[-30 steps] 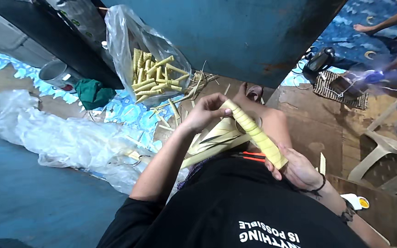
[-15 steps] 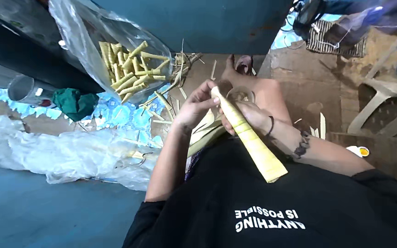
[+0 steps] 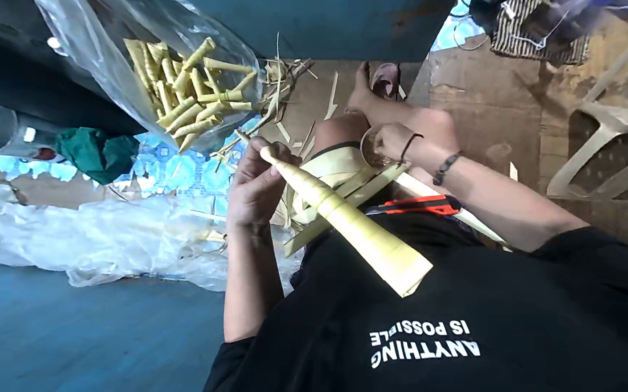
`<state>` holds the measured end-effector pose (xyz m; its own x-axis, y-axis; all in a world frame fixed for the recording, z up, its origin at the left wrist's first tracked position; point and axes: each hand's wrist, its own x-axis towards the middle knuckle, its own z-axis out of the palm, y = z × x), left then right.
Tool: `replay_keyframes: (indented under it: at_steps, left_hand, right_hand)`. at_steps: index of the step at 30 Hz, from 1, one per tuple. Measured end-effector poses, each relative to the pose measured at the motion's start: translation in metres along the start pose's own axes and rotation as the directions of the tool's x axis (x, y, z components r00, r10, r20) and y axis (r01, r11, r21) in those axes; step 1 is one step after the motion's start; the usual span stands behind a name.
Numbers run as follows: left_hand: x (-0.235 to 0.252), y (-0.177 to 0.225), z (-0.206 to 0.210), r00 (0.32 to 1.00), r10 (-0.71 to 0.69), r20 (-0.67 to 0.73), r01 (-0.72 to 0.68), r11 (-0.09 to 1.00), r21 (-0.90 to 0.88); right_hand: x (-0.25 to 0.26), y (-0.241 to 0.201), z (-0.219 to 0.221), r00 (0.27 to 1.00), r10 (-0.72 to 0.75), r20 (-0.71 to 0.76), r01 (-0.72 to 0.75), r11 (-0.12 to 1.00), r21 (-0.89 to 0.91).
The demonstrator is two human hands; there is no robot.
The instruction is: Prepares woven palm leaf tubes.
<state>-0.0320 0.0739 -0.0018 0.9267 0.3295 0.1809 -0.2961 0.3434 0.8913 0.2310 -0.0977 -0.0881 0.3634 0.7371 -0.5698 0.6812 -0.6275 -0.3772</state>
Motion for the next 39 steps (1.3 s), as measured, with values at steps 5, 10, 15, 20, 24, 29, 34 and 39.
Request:
replay_keyframes:
  at_steps: [5,10,15,20,24,29,34,39]
  left_hand:
    - [0.001,0.003,0.008,1.000,-0.010,-0.003,0.010,1.000,-0.007]
    - [-0.001,0.008,0.009,1.000,-0.018,-0.019,0.017,0.998,-0.054]
    - [0.006,0.004,0.027,0.999,-0.011,0.034,0.017,0.985,-0.171]
    - [0.018,-0.012,0.053,0.972,-0.088,0.219,0.132,0.972,-0.195]
    - [0.023,-0.021,0.064,0.953,-0.165,0.256,0.215,0.960,-0.181]
    - [0.025,-0.021,0.074,0.947,-0.163,0.276,0.216,0.961,-0.174]
    - [0.024,-0.020,0.079,0.947,-0.150,0.283,0.202,0.966,-0.163]
    - [0.022,-0.014,0.085,0.929,-0.147,0.339,0.197,0.973,-0.118]
  right_hand:
    - [0.029,-0.010,0.027,0.985,0.142,0.093,-0.129,0.983,-0.131]
    - [0.029,-0.011,0.024,0.988,0.123,0.094,-0.108,0.982,-0.158]
    - [0.014,0.016,0.012,0.991,-0.044,-0.123,0.069,0.976,0.206]
    - [-0.033,0.015,-0.012,0.974,-0.080,-0.211,0.195,0.767,0.611]
    - [-0.099,-0.020,-0.034,0.892,-0.189,-0.411,0.445,0.531,0.721]
    - [-0.164,-0.044,-0.030,0.685,-0.344,-0.642,0.721,0.195,0.665]
    - [-0.166,-0.060,-0.030,0.546,-0.365,-0.754,0.833,0.137,0.537]
    - [-0.167,-0.069,-0.027,0.523,-0.335,-0.784,0.837,0.376,0.397]
